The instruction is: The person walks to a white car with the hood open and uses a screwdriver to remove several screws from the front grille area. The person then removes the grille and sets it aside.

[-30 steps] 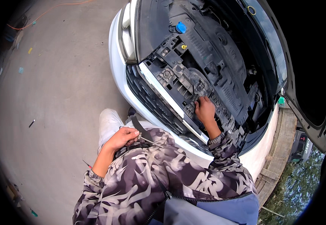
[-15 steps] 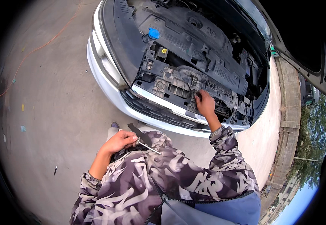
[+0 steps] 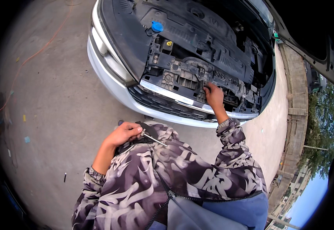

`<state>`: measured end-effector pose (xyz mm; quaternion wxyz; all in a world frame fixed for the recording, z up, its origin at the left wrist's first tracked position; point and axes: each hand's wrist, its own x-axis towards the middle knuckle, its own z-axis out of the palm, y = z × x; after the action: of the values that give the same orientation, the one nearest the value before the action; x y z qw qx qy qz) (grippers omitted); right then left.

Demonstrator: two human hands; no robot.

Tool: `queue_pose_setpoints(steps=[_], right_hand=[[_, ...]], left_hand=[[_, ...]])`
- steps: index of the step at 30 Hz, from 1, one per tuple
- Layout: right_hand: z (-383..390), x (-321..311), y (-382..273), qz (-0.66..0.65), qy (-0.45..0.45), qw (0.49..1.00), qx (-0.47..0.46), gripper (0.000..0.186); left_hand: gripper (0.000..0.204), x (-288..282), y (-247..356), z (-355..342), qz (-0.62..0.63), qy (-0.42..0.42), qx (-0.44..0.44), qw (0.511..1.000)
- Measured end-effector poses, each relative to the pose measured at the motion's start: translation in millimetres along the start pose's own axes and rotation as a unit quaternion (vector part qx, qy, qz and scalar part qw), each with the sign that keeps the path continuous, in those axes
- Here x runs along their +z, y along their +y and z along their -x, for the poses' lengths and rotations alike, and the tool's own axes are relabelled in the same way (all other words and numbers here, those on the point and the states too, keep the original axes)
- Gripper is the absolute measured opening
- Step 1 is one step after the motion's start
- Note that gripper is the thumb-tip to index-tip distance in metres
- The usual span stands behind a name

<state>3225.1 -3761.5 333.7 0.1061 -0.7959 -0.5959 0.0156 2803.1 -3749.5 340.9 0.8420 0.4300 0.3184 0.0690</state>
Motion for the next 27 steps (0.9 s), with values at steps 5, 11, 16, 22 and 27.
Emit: queue_pose_setpoints(steps=[5,11,16,22,27], right_hand=[[-5.7,-2.6,-7.7,0.025,-0.021,0.998,0.062,0.021],[-1.4,5.6,-5.0,0.029,-0.028,0.998,0.056,0.023],[-2.7,-1.9,0.3,-0.037,0.018,0.999,0.009,0.018],[-4.0,-2.9,-6.4,-0.065,0.006,0.998,0.027,0.018],[-5.4,0.9,-3.1,0.026,-0.024,0.998,0.06,0.017]], left_hand=[[0.032,-2.6,-0.7,0.8,0.002,0.002,-0.005,1.0],[0.032,-5.2,-3.1,-0.2,0.017,0.001,0.001,1.0],[0.034,-3.3,-3.6,-5.4,0.012,0.007,0.0,1.0],[0.035,-3.6,-4.7,-9.4,0.018,0.016,0.001,1.0],[0.033,-2.2,2.8,-10.7,0.019,0.018,-0.002,1.0]])
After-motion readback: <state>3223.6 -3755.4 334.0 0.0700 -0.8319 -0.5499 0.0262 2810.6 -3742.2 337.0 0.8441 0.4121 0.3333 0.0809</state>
